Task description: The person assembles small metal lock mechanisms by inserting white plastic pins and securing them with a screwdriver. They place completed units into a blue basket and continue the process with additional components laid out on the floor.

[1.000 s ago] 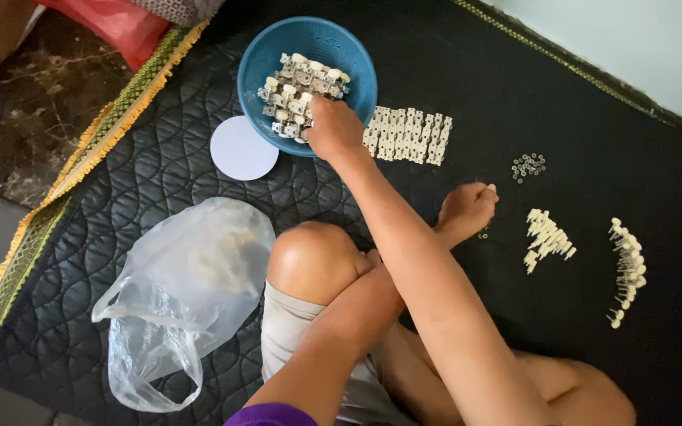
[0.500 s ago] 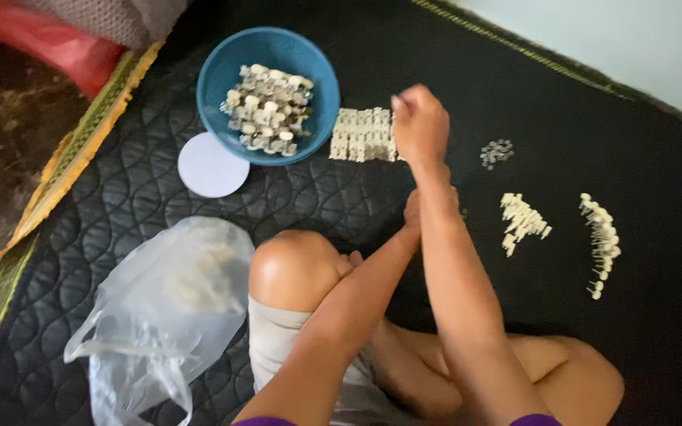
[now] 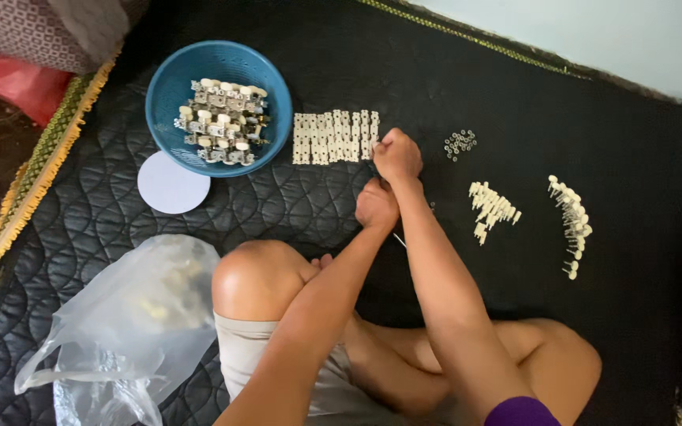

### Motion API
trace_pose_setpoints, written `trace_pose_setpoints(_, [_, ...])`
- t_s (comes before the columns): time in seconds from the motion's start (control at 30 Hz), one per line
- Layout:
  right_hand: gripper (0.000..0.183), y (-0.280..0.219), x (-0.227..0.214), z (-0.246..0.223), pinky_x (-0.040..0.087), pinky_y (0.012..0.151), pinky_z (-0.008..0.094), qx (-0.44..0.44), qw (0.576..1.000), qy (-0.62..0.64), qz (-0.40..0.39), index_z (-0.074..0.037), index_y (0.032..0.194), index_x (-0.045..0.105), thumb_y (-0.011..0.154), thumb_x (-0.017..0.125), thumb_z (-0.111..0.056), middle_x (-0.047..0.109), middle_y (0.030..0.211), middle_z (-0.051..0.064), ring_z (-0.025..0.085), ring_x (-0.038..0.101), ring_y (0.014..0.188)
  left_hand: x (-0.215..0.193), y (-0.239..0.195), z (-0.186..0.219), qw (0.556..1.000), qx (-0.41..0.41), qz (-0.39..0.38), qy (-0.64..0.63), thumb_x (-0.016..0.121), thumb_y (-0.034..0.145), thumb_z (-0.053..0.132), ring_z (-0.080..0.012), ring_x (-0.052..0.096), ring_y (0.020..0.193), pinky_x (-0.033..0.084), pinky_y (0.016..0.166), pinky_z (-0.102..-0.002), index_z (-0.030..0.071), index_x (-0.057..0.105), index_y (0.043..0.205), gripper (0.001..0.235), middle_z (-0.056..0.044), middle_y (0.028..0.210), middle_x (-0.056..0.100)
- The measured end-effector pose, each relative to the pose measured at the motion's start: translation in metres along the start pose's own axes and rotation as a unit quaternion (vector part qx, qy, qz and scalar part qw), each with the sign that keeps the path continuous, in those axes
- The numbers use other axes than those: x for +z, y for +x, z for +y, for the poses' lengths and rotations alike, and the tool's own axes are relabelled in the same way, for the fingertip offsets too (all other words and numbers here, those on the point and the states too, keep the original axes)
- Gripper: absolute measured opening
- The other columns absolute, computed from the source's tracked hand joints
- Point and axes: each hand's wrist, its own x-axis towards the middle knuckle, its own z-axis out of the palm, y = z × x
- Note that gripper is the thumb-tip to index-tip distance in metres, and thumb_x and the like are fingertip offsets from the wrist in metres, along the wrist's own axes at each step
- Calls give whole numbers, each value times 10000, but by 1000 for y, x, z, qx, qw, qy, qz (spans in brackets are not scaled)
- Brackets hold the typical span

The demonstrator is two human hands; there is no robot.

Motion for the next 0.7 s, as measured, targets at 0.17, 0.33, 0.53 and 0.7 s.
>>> trace_pose_setpoints(0.17, [198,-7,9,4,508,747,500,-71,997,-11,21,-136,810,568,747,516,-316,582,829,131,364,607,871,0,-7,-1,999,31,15,-19,412,841,328,-344,627,917,502,759,-459,154,615,930,282,-152,862,652])
trace_pose_setpoints(0.33, [156,-21,3,-2,507,717,525,-117,992,-21,36,-85,810,544,746,525,-226,523,827,155,402,599,832,-4,-8,-3,996,70,35,-47,424,828,287,-337,623,898,488,761,-454,148,597,907,236,-137,819,642])
trace_pose_setpoints(0.53, [171,-33,-10,5,507,717,554,-70,996,58,11,-14,937,471,800,502,-110,540,858,196,447,584,825,-3,-14,-7,987,139,23,-75,438,811,231,-327,619,874,470,762,-448,139,574,875,176,-117,762,629])
trace_pose_setpoints(0.7, [162,-53,-24,39,367,509,618,-180,933,232,209,72,892,382,881,321,-78,427,720,299,555,447,654,3,-28,-4,971,206,17,-118,453,794,176,-317,615,850,451,764,-441,131,550,844,118,-97,704,615])
